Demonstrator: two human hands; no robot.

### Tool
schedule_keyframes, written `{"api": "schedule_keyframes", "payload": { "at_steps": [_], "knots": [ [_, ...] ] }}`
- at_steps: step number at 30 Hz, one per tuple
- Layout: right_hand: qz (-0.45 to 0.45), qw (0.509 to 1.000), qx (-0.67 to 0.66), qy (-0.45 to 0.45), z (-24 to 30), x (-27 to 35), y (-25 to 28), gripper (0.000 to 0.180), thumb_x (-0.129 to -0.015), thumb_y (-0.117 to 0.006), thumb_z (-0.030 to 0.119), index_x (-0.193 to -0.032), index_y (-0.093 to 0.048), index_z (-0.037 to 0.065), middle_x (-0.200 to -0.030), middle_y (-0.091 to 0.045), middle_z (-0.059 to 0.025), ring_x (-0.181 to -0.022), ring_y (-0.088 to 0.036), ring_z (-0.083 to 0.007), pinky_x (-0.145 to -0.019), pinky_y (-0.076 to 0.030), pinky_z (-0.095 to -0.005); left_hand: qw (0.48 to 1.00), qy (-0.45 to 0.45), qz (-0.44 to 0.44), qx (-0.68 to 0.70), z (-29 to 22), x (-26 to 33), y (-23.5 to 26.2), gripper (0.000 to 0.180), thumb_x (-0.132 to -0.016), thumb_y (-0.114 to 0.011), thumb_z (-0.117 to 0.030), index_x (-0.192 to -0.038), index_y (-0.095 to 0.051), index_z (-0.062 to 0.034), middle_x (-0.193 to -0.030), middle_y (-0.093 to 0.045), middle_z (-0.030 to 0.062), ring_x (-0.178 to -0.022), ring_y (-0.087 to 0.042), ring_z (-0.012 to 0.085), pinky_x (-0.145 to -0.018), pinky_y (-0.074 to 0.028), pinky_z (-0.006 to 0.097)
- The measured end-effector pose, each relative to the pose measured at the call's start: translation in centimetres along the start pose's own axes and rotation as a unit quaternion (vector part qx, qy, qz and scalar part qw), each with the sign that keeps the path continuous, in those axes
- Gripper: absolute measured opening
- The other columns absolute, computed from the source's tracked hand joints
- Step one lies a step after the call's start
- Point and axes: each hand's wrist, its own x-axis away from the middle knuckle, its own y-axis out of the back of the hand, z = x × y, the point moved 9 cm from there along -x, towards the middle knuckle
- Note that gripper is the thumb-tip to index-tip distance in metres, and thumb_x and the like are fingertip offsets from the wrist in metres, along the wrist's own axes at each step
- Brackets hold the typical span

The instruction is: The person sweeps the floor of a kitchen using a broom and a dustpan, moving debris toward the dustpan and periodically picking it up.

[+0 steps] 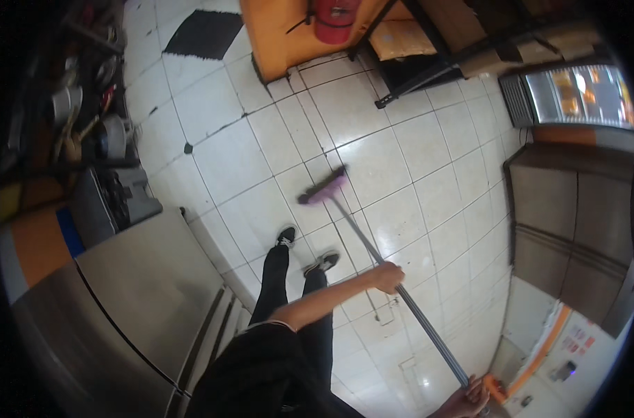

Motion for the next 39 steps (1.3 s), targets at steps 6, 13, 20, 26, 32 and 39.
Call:
{"api": "schedule_keyframes", "payload": {
  "at_steps": [6,13,20,26,32,39],
  "knots": [
    [0.202,0.969,0.109,-0.095,-19.9,-1.2,-5.3,0.013,-0.084,-0.051,0.015,-0.081,-0.056,0.003,-0.084,-0.058,-0.0101,-0.08,-0.053,-0.0208,-0.087,-0.041,-0.0389,0.982,0.079,-0.043,-0.166,21.3,11.5,10.4,0.027,-0.054,-0.068,-0.028,-0.068,-0.061,-0.0053,-0.068,-0.057,0.0176,-0.07,-0.055,0.0358,-0.065,-0.044,0.045],
    [0.308,0.89,0.335,-0.026,-17.6,-7.7,-5.9,0.018,-0.079,-0.057,0.008,-0.064,-0.047,0.003,-0.066,-0.05,-0.0067,-0.065,-0.048,-0.0183,-0.073,-0.042,-0.0356,0.984,0.075,-0.154,0.042,22.6,-0.6,3.4,0.037,-0.054,-0.073,-0.023,-0.083,-0.059,-0.0048,-0.088,-0.056,0.0131,-0.087,-0.051,0.0321,-0.078,-0.04,0.041],
    [0.256,0.446,0.84,0.171,-6.3,-15.5,5.9,0.03,-0.073,-0.056,0.002,-0.053,-0.034,0.006,-0.05,-0.039,-0.0026,-0.045,-0.035,-0.0151,-0.05,-0.036,-0.0329,0.985,-0.06,0.042,0.159,-2.9,-25.5,-20.5,0.028,-0.057,-0.07,-0.022,-0.053,-0.046,-0.006,-0.052,-0.047,0.015,-0.055,-0.051,0.0329,-0.052,-0.039,0.041],
    [-0.127,0.936,0.294,0.144,1.6,-15.1,18.1,0.025,-0.078,-0.05,0.009,-0.057,-0.036,0.007,-0.05,-0.035,-0.0006,-0.048,-0.034,-0.0145,-0.055,-0.035,-0.0339,0.972,-0.145,0.116,0.146,-11.7,-31.8,-27.2,0.023,-0.051,-0.07,-0.019,-0.053,-0.05,-0.0073,-0.054,-0.051,0.0132,-0.059,-0.053,0.0337,-0.056,-0.043,0.042],
    [-0.169,0.966,-0.045,0.192,8.0,-17.3,14.9,0.026,-0.077,-0.046,0.009,-0.051,-0.041,0.01,-0.047,-0.036,-0.0025,-0.042,-0.029,-0.0111,-0.052,-0.04,-0.03,0.98,-0.115,0.162,0.008,-14.0,-28.5,-17.2,0.023,-0.06,-0.064,-0.028,-0.055,-0.056,-0.0069,-0.057,-0.056,0.0146,-0.059,-0.057,0.0337,-0.065,-0.044,0.044],
    [-0.085,0.986,-0.129,0.068,-10.7,-24.4,1.8,0.029,-0.069,-0.062,0.018,-0.054,-0.039,0.007,-0.046,-0.042,-0.0061,-0.042,-0.038,-0.0167,-0.042,-0.032,-0.0339,0.983,0.16,0.05,-0.079,12.3,-19.6,12.5,0.017,-0.062,-0.068,-0.015,-0.061,-0.055,-0.0031,-0.063,-0.058,0.0137,-0.061,-0.059,0.0251,-0.06,-0.045,0.037]
  ]
}}
